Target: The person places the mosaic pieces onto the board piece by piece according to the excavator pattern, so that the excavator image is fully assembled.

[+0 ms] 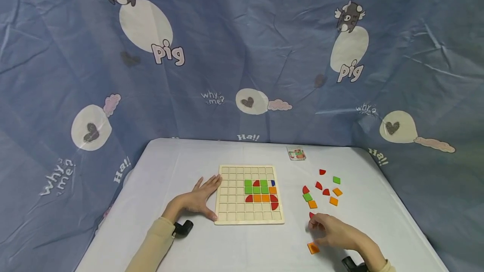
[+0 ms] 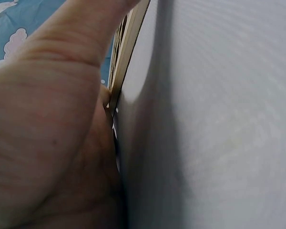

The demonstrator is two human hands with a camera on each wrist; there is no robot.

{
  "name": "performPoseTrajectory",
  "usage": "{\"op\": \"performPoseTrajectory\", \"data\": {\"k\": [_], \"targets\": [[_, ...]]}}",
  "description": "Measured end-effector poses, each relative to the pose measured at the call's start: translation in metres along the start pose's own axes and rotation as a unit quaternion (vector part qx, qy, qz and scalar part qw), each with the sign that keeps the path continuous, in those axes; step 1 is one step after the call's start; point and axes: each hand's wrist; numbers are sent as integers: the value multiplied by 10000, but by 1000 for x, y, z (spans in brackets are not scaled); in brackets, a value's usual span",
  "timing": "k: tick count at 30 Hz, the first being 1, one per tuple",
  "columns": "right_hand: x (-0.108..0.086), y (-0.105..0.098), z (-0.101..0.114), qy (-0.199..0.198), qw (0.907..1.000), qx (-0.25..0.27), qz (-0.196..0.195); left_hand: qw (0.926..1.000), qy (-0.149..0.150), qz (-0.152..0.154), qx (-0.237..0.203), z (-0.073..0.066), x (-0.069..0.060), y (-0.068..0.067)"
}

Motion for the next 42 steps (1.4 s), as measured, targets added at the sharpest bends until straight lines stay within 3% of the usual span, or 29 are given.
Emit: {"op": "performPoseTrajectory", "data": {"k": [4, 10, 18, 35, 42], "targets": [[-10, 5, -3, 70, 9996, 144, 252, 10000, 23, -10, -18, 0, 0, 0], [-10, 17, -7, 174, 9983, 332, 452, 10000, 22, 1, -66, 0, 0, 0], [-3, 21, -7, -240, 9994, 234, 110, 10000, 9, -14, -76, -3, -2, -1], [17, 30, 1, 95, 9993, -57, -347, 9999, 64, -3, -113, 2, -1, 2], [41, 29, 14, -60, 9969, -213, -751, 10000, 16, -2, -40, 0, -1, 1]]}}
Point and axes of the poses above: each hand's wrist, its own x-axis towards the middle knuckle, its own y-axis out of the palm, z = x × y, and after that the axes turned 1 degree about -z, right-handed
